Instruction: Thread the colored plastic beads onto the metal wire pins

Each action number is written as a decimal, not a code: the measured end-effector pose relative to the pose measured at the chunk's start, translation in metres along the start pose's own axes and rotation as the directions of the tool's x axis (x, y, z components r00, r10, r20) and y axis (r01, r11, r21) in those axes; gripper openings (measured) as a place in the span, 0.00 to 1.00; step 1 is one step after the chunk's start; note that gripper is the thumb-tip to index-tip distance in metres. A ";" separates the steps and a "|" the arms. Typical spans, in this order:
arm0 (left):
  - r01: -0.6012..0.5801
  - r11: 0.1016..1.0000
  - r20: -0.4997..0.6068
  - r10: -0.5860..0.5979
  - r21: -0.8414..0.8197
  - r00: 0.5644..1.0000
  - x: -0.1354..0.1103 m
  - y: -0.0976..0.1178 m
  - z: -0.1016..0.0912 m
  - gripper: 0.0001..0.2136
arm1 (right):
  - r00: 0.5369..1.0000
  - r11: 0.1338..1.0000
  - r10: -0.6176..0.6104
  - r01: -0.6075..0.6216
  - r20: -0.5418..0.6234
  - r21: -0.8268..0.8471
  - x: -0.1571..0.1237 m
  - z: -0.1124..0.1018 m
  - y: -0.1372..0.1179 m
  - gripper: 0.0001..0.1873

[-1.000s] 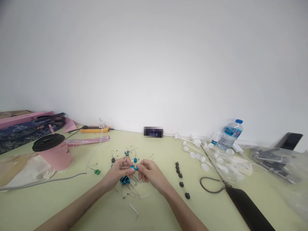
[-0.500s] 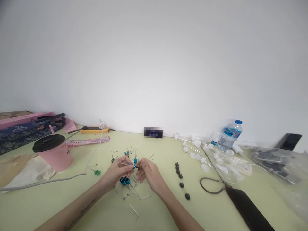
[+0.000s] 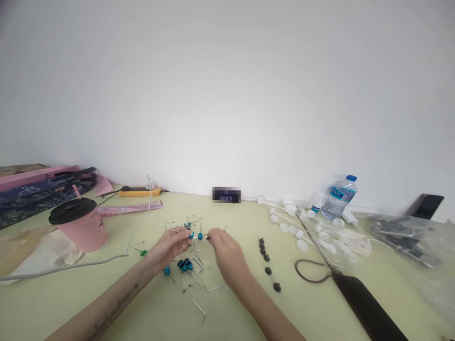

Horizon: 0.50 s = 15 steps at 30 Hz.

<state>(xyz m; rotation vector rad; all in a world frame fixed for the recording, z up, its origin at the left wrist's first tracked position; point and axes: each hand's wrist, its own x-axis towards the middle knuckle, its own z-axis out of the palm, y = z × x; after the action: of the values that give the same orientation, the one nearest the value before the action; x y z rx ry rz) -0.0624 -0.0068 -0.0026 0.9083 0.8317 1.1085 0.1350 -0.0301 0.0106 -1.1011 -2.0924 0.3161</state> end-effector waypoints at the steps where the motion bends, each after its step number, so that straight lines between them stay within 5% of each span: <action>1: -0.046 0.991 0.015 0.045 0.125 0.999 -0.001 0.006 -0.003 0.09 | 0.998 0.997 0.068 -0.068 -0.018 0.032 0.001 -0.005 0.002 0.10; 5: -0.210 0.745 0.056 0.227 0.633 0.972 -0.013 0.018 -0.019 0.09 | 0.966 0.965 0.229 -0.209 -0.121 0.156 -0.011 -0.034 0.024 0.10; 8: -0.264 0.540 0.093 0.324 0.799 0.941 -0.027 0.010 -0.040 0.07 | 0.937 0.950 0.309 -0.298 -0.163 0.092 -0.043 -0.058 0.058 0.12; 11: -0.265 0.492 0.090 0.352 0.829 0.932 -0.038 -0.006 -0.063 0.06 | 0.860 0.872 0.489 -0.487 -0.147 0.046 -0.083 -0.074 0.096 0.13; 15: -0.230 0.537 0.012 0.378 0.812 0.926 -0.043 -0.014 -0.078 0.09 | 0.765 0.773 0.631 -0.634 -0.130 0.023 -0.117 -0.077 0.127 0.13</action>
<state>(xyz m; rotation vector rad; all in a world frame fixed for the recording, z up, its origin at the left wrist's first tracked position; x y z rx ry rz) -0.1379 -0.0370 -0.0418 1.8103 1.4106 1.1064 0.3088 -0.0549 -0.0590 -1.7832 -1.5482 0.5247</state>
